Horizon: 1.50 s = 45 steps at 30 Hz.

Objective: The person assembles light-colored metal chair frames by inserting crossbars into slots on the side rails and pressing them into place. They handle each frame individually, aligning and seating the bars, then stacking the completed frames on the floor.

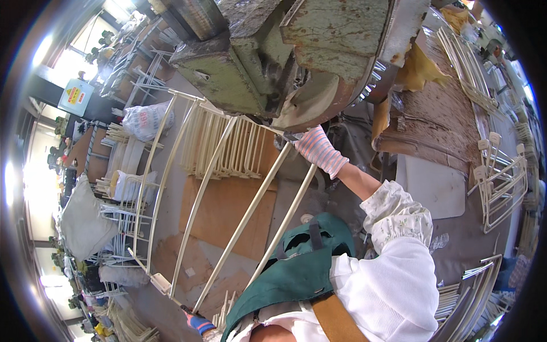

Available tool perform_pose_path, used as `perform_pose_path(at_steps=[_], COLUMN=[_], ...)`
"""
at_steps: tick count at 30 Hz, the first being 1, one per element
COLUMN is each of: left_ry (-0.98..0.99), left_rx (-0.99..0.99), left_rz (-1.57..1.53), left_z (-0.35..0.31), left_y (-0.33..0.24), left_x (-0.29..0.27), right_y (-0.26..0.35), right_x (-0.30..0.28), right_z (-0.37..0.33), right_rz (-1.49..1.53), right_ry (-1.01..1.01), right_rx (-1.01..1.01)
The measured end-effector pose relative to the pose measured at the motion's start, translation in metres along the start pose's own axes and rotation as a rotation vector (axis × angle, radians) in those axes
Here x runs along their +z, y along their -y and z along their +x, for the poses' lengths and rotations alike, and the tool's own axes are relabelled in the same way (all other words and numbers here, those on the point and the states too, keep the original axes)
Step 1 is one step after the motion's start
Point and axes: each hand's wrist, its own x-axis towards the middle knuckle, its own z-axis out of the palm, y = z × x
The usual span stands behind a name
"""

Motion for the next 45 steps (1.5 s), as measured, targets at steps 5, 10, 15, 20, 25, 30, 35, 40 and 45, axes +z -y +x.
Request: perform_pose_path(at_steps=[5, 10, 15, 20, 25, 30, 35, 40, 45], left_ry=[0.005, 0.07, 0.123, 0.21, 0.182, 0.207, 0.232, 0.254, 0.268], left_rx=[-0.006, -0.033, -0.097, -0.025, -0.012, -0.052, -0.079, -0.092, -0.043], left_rz=[0.075, 0.087, 0.188, 0.271, 0.24, 0.183, 0.243, 0.216, 0.196], left_z=[0.009, -0.012, -0.001, -0.025, -0.002, 0.009, 0.002, 0.01, -0.01], left_y=[0.012, -0.027, -0.048, -0.074, -0.032, -0.027, -0.039, -0.043, -0.05], left_x=[-0.015, -0.022, -0.04, -0.031, -0.028, -0.016, -0.02, -0.024, -0.023], right_y=[0.025, 0.074, 0.102, 0.096, 0.191, 0.173, 0.174, 0.177, 0.164], right_x=[-0.026, -0.055, -0.065, -0.065, -0.062, -0.002, -0.001, 0.007, 0.01], right_z=[0.026, 0.067, 0.088, 0.066, 0.067, 0.064, 0.08, 0.085, 0.078], right_rz=[0.29, 0.584, 0.86, -0.284, 1.013, 1.446, 1.258, 1.302, 1.284], right_ry=[0.24, 0.28, 0.225, 0.318, 0.232, 0.055, 0.071, 0.017, 0.01], right_rx=[0.389, 0.934, 1.179, 0.395, 1.111, 1.361, 1.353, 1.312, 1.333])
